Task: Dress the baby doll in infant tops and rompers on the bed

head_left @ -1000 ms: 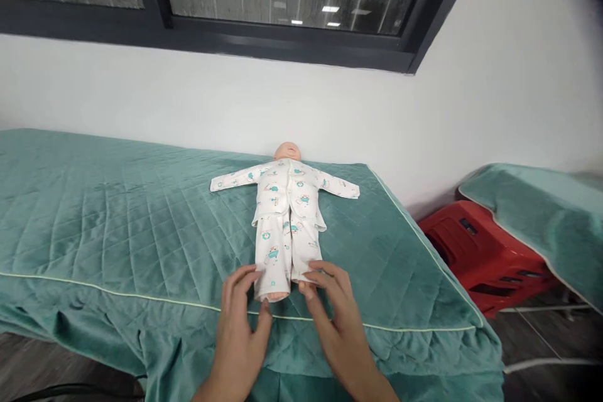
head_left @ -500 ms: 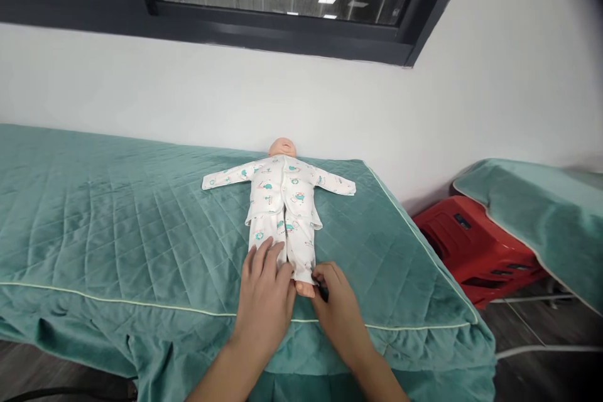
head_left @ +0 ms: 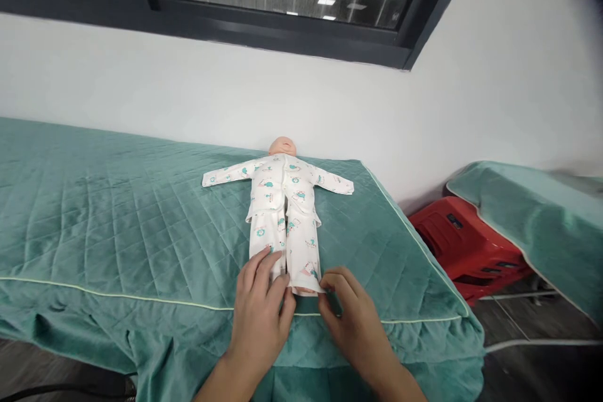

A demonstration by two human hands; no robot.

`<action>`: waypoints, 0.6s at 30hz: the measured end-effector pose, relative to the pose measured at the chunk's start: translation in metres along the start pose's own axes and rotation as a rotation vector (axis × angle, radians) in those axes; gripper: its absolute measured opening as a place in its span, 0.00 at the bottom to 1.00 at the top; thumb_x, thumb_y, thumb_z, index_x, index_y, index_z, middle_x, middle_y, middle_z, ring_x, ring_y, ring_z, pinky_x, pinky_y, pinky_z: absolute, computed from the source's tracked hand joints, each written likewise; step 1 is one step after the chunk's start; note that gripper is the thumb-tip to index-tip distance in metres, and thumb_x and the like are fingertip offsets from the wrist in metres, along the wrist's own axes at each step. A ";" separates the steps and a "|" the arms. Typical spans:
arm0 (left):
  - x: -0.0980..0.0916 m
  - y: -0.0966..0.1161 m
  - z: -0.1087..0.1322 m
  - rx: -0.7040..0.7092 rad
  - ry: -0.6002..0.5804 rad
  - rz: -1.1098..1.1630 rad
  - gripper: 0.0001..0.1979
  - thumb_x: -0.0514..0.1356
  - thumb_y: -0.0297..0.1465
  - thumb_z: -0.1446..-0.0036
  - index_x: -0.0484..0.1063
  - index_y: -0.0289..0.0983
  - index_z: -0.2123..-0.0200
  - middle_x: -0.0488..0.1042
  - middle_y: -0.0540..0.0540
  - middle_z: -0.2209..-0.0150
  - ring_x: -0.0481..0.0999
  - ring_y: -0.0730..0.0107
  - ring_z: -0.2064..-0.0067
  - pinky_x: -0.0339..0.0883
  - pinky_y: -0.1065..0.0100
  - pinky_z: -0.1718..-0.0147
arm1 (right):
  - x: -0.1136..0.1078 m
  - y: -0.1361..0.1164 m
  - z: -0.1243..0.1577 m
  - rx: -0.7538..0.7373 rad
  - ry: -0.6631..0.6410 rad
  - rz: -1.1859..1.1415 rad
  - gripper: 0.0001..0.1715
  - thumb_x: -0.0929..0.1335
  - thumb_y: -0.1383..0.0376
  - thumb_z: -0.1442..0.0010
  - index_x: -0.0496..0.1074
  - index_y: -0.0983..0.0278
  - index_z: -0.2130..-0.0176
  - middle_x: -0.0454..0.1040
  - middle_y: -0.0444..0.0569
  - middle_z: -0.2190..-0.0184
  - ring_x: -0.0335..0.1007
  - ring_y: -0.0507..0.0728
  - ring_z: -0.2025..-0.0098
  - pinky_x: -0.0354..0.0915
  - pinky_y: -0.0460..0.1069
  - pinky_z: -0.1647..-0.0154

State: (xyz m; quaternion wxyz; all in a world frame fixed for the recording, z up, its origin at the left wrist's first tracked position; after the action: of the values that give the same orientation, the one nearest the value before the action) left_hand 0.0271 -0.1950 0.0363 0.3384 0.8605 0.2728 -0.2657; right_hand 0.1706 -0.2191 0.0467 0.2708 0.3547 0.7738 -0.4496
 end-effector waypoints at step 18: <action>0.002 -0.149 -0.033 -0.813 0.163 0.756 0.13 0.58 0.39 0.38 0.72 0.42 0.52 0.70 0.45 0.42 0.66 0.59 0.39 0.59 0.55 0.37 | -0.001 0.116 -0.031 0.554 0.212 -0.597 0.18 0.71 0.56 0.42 0.73 0.61 0.53 0.74 0.49 0.50 0.69 0.58 0.47 0.64 0.55 0.42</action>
State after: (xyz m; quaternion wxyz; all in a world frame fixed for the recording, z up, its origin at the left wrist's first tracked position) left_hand -0.0599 -0.0779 -0.0096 0.6925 0.7164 0.0509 0.0680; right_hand 0.2599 -0.1518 0.0032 -0.0583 0.2186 0.7160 -0.6605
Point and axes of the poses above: each hand's wrist, its own z-axis away from the middle knuckle, its own x-axis out of the palm, y = z × x, the point moved 9 cm from there along -z, towards the middle knuckle
